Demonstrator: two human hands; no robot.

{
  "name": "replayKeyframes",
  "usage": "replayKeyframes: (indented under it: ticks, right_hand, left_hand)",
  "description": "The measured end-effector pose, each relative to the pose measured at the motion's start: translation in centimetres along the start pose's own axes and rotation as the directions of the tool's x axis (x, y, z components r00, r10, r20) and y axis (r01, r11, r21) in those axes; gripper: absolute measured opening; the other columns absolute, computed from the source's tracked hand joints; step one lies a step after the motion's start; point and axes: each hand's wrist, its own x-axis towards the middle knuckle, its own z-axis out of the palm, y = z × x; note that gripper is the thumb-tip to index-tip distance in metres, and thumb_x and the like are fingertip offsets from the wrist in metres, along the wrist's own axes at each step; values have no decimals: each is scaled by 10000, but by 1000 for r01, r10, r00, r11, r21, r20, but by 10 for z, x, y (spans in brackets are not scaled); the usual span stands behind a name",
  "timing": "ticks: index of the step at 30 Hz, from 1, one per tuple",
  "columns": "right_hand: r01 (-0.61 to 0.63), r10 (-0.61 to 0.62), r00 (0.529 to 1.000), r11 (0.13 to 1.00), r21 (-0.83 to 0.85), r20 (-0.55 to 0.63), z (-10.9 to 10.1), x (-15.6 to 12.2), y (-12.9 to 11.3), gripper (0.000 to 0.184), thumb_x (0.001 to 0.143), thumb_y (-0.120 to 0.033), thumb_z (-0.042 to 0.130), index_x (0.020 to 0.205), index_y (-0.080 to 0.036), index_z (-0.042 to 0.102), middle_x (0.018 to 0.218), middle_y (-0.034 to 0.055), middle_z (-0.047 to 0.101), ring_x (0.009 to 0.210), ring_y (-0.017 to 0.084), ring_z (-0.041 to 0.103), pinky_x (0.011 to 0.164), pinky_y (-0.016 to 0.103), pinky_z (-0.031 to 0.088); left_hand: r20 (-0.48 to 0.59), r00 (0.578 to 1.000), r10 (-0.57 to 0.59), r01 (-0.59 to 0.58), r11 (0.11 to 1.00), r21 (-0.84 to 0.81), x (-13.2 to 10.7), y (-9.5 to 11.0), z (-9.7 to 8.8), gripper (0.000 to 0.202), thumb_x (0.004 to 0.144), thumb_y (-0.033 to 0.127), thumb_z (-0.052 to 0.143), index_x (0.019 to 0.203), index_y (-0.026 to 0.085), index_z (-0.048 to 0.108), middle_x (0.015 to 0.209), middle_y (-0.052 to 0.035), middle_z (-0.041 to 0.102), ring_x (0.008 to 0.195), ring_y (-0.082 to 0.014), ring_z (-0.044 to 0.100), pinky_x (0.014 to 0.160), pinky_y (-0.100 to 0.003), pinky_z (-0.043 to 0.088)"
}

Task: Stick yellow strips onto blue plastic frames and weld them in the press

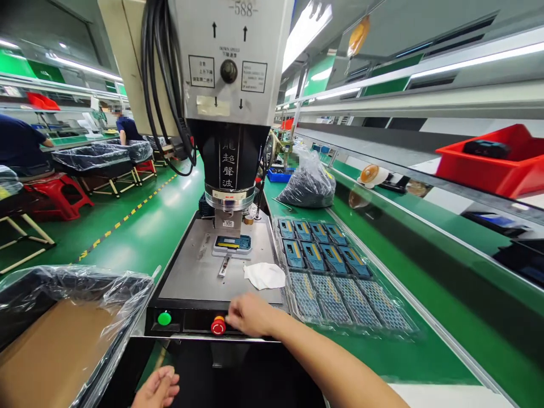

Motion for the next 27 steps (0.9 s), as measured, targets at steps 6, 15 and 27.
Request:
replayKeyframes:
  ticks: [6, 15, 27]
  right_hand:
    - [-92, 184, 921, 959, -268, 344, 6, -55, 18, 222, 778, -294, 550, 836, -169, 725, 764, 102, 707, 722, 256, 665, 554, 284, 434]
    - [-263, 327, 926, 917, -298, 189, 30, -59, 40, 205, 794, -136, 496, 851, -119, 692, 799, 173, 697, 757, 310, 676, 634, 348, 489]
    - [-340, 412, 896, 877, -341, 166, 35, -55, 36, 302, 886, -227, 425, 962, -91, 685, 927, 200, 689, 901, 322, 661, 705, 367, 507]
  left_hand:
    - [141, 973, 180, -188, 981, 42, 9, 77, -10, 643, 625, 691, 587, 969, 148, 599, 907, -99, 710, 844, -242, 668, 776, -350, 509]
    - [168, 976, 140, -158, 983, 96, 30, 110, 5, 667, 573, 697, 614, 924, 131, 581, 863, -116, 696, 760, -229, 659, 595, -309, 477]
    - [146, 987, 74, -92, 988, 124, 31, 122, 2, 489, 598, 502, 676, 893, 123, 585, 869, -113, 695, 626, -148, 614, 480, -225, 394]
